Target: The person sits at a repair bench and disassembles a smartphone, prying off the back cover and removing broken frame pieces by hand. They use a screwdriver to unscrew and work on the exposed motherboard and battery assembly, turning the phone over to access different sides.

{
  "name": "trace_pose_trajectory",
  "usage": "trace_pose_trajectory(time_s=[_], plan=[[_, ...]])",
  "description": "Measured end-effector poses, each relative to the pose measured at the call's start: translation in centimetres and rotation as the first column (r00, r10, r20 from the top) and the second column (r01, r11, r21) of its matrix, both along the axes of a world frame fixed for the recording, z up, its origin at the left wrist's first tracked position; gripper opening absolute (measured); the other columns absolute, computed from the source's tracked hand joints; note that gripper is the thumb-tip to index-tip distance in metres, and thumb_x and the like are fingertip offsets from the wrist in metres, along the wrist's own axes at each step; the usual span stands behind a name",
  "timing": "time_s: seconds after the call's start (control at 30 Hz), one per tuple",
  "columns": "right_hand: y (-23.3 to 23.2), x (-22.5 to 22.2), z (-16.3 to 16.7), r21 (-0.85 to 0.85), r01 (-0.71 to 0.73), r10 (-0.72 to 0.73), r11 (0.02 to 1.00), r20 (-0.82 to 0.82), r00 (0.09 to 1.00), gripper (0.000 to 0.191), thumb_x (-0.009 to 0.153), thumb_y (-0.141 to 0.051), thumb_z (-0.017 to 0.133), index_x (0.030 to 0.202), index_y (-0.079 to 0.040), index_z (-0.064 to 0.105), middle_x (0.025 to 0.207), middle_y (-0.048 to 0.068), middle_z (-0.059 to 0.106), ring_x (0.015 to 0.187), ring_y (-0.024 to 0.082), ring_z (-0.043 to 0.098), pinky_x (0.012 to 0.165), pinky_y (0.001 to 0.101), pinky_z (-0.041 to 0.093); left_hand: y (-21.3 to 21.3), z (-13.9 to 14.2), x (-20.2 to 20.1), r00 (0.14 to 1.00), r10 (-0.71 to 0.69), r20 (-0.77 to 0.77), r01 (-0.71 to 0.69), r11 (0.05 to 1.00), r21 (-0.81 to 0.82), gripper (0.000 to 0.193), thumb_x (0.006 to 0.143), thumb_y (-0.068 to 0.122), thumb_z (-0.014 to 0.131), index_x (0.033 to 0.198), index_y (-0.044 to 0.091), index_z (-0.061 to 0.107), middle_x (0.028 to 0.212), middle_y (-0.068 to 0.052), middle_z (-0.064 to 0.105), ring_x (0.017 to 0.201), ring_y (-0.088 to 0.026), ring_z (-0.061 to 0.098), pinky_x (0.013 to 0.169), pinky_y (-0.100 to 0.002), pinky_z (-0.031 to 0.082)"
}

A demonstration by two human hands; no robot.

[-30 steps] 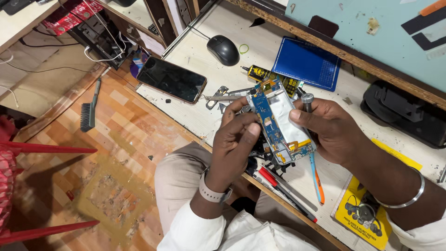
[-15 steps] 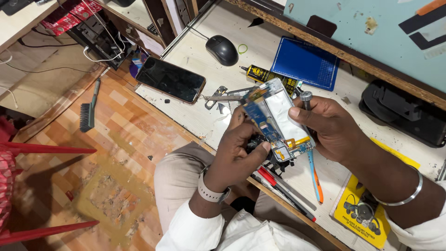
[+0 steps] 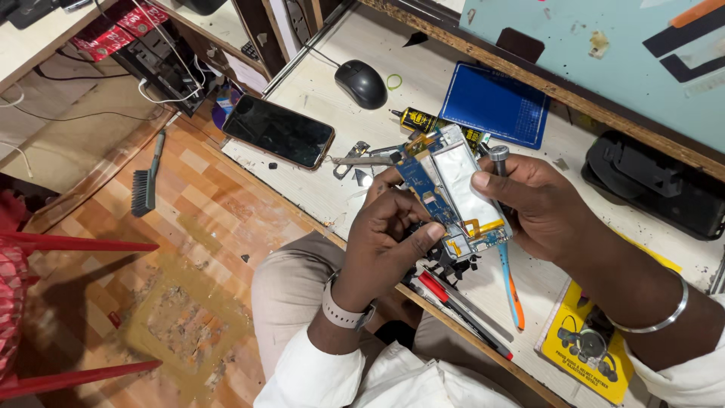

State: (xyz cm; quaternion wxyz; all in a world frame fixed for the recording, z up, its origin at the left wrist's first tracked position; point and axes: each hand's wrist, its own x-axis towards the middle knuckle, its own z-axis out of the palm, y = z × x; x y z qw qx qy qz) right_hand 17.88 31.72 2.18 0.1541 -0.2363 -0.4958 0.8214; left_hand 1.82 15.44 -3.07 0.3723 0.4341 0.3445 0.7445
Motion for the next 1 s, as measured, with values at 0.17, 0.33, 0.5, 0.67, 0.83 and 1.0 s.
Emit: trace_pose_trajectory(time_s=[0.17,0.33,0.5,0.67,0.83,1.0], plan=[[0.0,-0.2,-0.5,-0.019,0.026,-0.025,0.999,0.047,0.999,0.025,0.096,-0.017,0.066,0.112,0.001,0.064,0.099,0.012,0.073,0.085,0.017,0.073,0.078,0.0355,0.060,-0.2,-0.5,-0.4,0.998,0.055,-0.027,-0.057,0.996,-0.075,0.012,0.095,0.002,0.072,0.102,-0.001,0.062,0.144,-0.016,0.048,0.089,-0.006,0.063,0.077,-0.021,0.054],[0.3,-0.3,-1.2,0.014,-0.010,0.009,1.000,0.030,1.000,0.033,0.095,-0.021,0.066,0.117,0.003,0.065,0.100,0.010,0.074,0.085,0.014,0.072,0.076,0.0310,0.059,0.3,-0.8,-0.2,0.990,0.131,-0.051,-0.135,0.988,-0.080,0.014,0.094,-0.004,0.069,0.104,-0.001,0.059,0.150,-0.018,0.049,0.088,-0.005,0.060,0.074,-0.021,0.051],[0.4,-0.4,-1.4,0.109,-0.007,0.001,0.994,0.061,0.998,0.032,0.096,-0.023,0.068,0.116,0.002,0.066,0.093,0.006,0.072,0.078,0.010,0.067,0.068,0.0277,0.053,1.0,-0.4,0.1,0.988,0.047,0.145,-0.033,0.995,-0.097,0.041,0.096,-0.008,0.066,0.131,-0.002,0.046,0.110,-0.027,0.063,0.089,-0.011,0.065,0.075,-0.023,0.053],[0.0,-0.5,-0.8,0.173,-0.077,0.058,0.982,0.109,0.992,0.028,0.095,-0.023,0.067,0.110,0.000,0.067,0.086,0.003,0.073,0.071,0.009,0.064,0.060,0.0255,0.050,1.7,0.6,0.3,0.947,0.101,0.305,-0.088,0.995,-0.057,0.053,0.096,-0.002,0.059,0.143,0.003,0.036,0.108,-0.010,0.061,0.088,-0.012,0.065,0.071,-0.026,0.058],[-0.4,-0.8,0.4,0.293,-0.178,0.131,0.939,0.173,0.976,0.031,0.096,-0.026,0.068,0.108,0.002,0.068,0.087,0.002,0.072,0.076,0.006,0.065,0.067,0.0263,0.054,1.7,1.8,0.4,0.939,0.048,0.339,-0.009,0.993,-0.116,0.059,0.094,-0.003,0.058,0.149,0.001,0.036,0.100,-0.013,0.066,0.084,-0.013,0.066,0.071,-0.026,0.058],[-1.0,-1.3,1.1,0.523,-0.023,-0.057,0.852,0.136,0.989,0.032,0.092,-0.024,0.073,0.113,-0.001,0.067,0.089,0.002,0.069,0.081,0.006,0.064,0.070,0.0257,0.056,1.6,2.1,0.3,0.973,-0.013,0.231,0.066,0.972,-0.227,0.058,0.090,-0.004,0.056,0.146,0.001,0.040,0.108,-0.014,0.071,0.088,-0.011,0.069,0.074,-0.024,0.058]])
